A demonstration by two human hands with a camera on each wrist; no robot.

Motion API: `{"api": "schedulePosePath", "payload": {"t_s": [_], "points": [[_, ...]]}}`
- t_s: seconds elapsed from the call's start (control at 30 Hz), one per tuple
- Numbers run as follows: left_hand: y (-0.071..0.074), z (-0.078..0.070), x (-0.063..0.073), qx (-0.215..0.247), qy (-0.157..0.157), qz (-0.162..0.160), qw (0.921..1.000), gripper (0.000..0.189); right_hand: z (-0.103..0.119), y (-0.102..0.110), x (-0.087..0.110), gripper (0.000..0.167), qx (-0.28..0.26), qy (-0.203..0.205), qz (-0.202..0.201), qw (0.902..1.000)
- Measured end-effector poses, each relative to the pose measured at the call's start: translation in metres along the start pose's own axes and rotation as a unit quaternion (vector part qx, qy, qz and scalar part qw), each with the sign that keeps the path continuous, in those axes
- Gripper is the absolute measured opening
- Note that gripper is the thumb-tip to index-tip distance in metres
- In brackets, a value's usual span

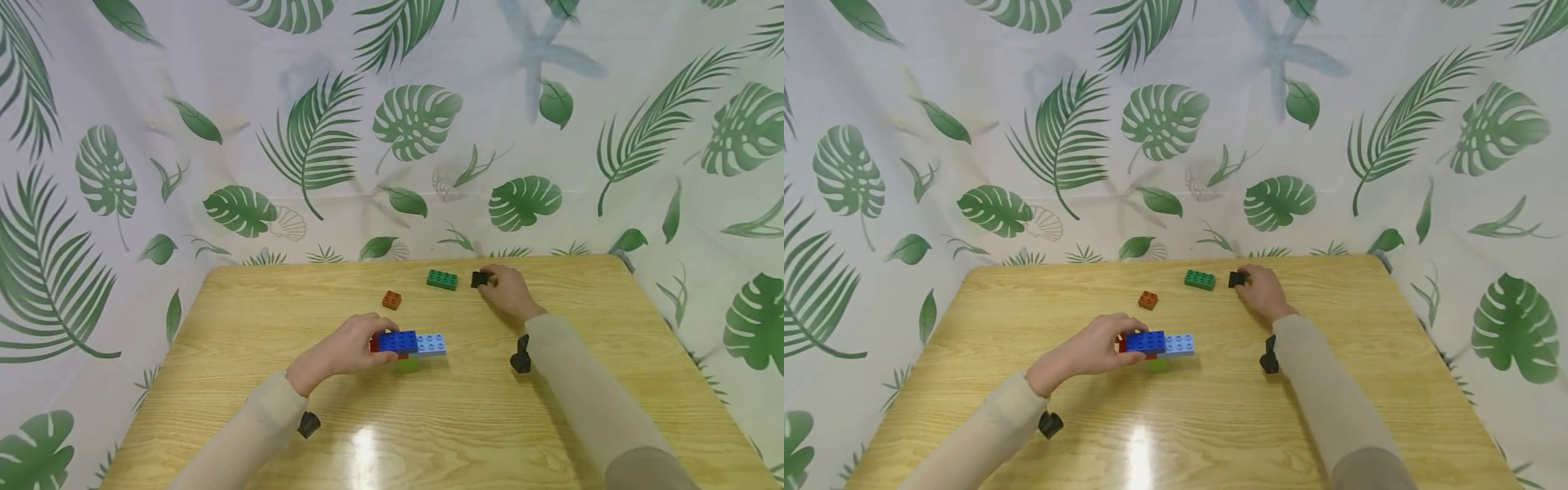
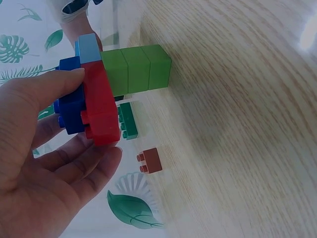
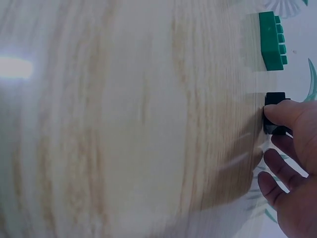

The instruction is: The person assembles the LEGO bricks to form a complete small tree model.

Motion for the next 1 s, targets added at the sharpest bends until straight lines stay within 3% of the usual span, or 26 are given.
{"api": "schedulePosePath", "payload": {"t_s": [0.17,0.43,0.7,1.0], "points": [[0.001,-0.001,0.0,0.004,-0.003,0.001,1.0,0.044,0.008,0.001,-0.002,0.045,-0.005,0.001,0.007,1.0],[0.001,-0.001,0.0,0.007,-0.005,0.003,1.0,0.045,0.044,0.005,0.001,0.042,-0.024,0.035,0.018,0.9989],[0.0,-0.001,-0.001,0.01,0.003,0.006,0.9999,0.045,0.08,0.007,0.017,0.039,-0.015,0.104,0.015,0.9944],[0.001,-0.003,-0.001,0.006,0.0,0.002,1.0,0.044,0.106,0.007,0.039,0.039,-0.022,0.121,0.033,0.9918]]}}
Point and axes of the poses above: each hand's wrist, its own x-axis away from the middle knuckle, its own y-axis out of the back of the hand, z = x × y, the point moved 3 cm from there along -x, towards the middle knuckle, and after that the axes turned 1 degree about z, right-handed, at the moved point
